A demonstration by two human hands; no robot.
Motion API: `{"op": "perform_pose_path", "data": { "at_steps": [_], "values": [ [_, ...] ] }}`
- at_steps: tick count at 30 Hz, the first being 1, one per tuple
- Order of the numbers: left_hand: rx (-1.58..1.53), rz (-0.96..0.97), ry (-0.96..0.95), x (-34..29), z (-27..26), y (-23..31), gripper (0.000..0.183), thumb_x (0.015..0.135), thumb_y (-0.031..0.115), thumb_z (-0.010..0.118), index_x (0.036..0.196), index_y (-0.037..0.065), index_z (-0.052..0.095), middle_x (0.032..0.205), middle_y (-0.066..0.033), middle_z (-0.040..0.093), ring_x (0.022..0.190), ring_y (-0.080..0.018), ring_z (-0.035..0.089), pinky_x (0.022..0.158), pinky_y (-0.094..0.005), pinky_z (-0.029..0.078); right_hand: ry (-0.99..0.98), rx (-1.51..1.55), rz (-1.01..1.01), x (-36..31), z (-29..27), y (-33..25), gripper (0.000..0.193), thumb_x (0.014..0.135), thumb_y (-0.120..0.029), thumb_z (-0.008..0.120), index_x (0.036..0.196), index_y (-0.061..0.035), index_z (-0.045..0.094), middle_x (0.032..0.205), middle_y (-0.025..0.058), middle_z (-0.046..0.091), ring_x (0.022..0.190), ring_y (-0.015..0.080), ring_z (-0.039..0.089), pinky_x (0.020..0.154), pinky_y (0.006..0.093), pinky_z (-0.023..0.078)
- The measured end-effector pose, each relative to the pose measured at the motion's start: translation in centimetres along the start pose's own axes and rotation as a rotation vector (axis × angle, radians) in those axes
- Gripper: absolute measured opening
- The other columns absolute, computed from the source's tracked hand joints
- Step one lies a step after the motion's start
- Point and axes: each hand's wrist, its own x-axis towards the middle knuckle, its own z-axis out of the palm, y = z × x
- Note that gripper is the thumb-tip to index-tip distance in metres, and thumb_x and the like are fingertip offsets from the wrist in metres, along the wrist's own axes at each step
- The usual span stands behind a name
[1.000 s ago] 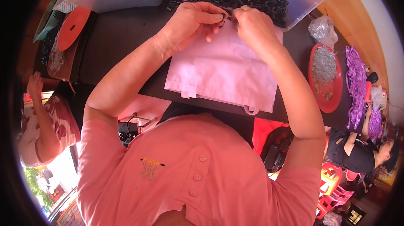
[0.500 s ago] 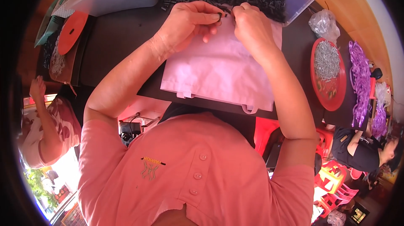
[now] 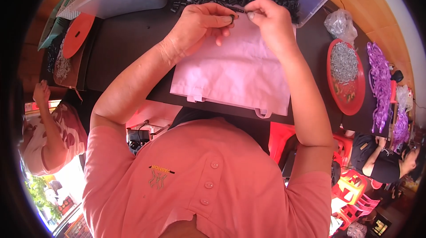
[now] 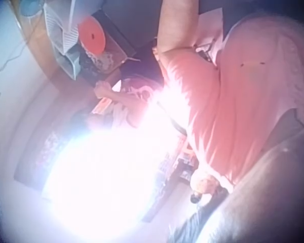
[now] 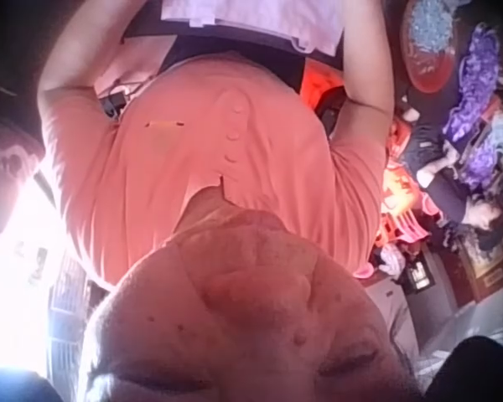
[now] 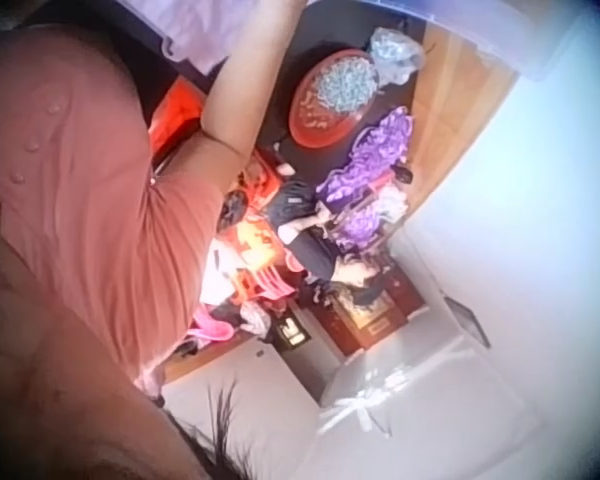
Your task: The person assembles small black plastic components by hand at a workbench.
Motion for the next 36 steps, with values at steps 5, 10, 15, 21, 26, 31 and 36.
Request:
{"op": "perform_pose_path", "data": {
  "at_steps": [5,10,15,21,26,31,36],
  "values": [
    [0.014,0.009,-0.006,-0.2,0.3,0.0,0.016,0.089,0.003,0.061,0.101,-0.007,0.064,0.084,-0.0101,0.064,0.069,-0.0157,0.062,0.056,-0.0281,0.051,-0.029,0.485,0.115,-0.6,0.4,-2.6,0.016,0.085,-0.004,0.065,0.1,-0.0021,0.069,0.089,0.0033,0.068,0.08,0.0113,0.062,0.074,0.024,0.046],
    [-0.058,0.018,0.016,-0.2,0.5,-0.1,0.015,0.084,-0.001,0.064,0.097,-0.009,0.064,0.081,-0.0129,0.066,0.063,-0.017,0.063,0.051,-0.0281,0.053,0.004,0.468,0.094,-0.9,0.8,-2.7,0.017,0.083,-0.004,0.066,0.099,-0.0023,0.07,0.088,0.0032,0.068,0.08,0.0107,0.061,0.073,0.0237,0.043],
    [-0.069,0.002,0.014,-0.3,0.5,0.1,0.016,0.084,0.0,0.065,0.098,-0.009,0.063,0.082,-0.0136,0.065,0.064,-0.0177,0.063,0.051,-0.0289,0.053,-0.014,0.476,0.084,-1.0,0.9,-2.9,0.016,0.083,-0.003,0.066,0.099,-0.0026,0.07,0.088,0.0031,0.068,0.08,0.0103,0.06,0.072,0.0234,0.043],
    [-0.064,0.025,0.017,-0.6,0.6,0.4,0.016,0.085,0.0,0.064,0.097,-0.01,0.061,0.082,-0.014,0.065,0.063,-0.0173,0.063,0.05,-0.0285,0.052,0.013,0.406,0.1,-1.3,1.2,-3.5,0.015,0.083,-0.003,0.066,0.098,-0.002,0.07,0.087,0.0023,0.067,0.08,0.0092,0.06,0.074,0.0226,0.045],
    [0.063,0.052,0.028,-0.7,0.5,0.4,0.014,0.086,0.002,0.062,0.098,-0.006,0.063,0.081,-0.0097,0.063,0.066,-0.0154,0.061,0.053,-0.028,0.05,0.052,0.338,0.033,-1.6,1.8,-3.9,0.014,0.083,0.002,0.065,0.096,0.0,0.069,0.087,0.0026,0.067,0.077,0.0096,0.06,0.072,0.0226,0.047],
    [0.197,0.087,0.072,-1.0,1.0,0.8,0.012,0.085,0.002,0.063,0.094,-0.005,0.064,0.078,-0.0085,0.064,0.064,-0.0141,0.06,0.051,-0.0269,0.049,0.081,-0.01,-0.27,-1.7,1.7,-3.4,0.013,0.083,0.005,0.062,0.094,0.0015,0.067,0.088,0.0034,0.067,0.077,0.0089,0.06,0.07,0.0221,0.048],
    [0.295,0.159,0.125,-1.0,1.2,0.6,0.011,0.085,0.002,0.063,0.092,-0.005,0.064,0.075,-0.0077,0.063,0.062,-0.0129,0.059,0.05,-0.026,0.049,0.074,0.071,-0.218,-1.7,2.3,-3.6,0.013,0.082,0.005,0.062,0.093,0.0009,0.068,0.086,0.002,0.065,0.077,0.0081,0.059,0.071,0.0216,0.048]
  ]
}}
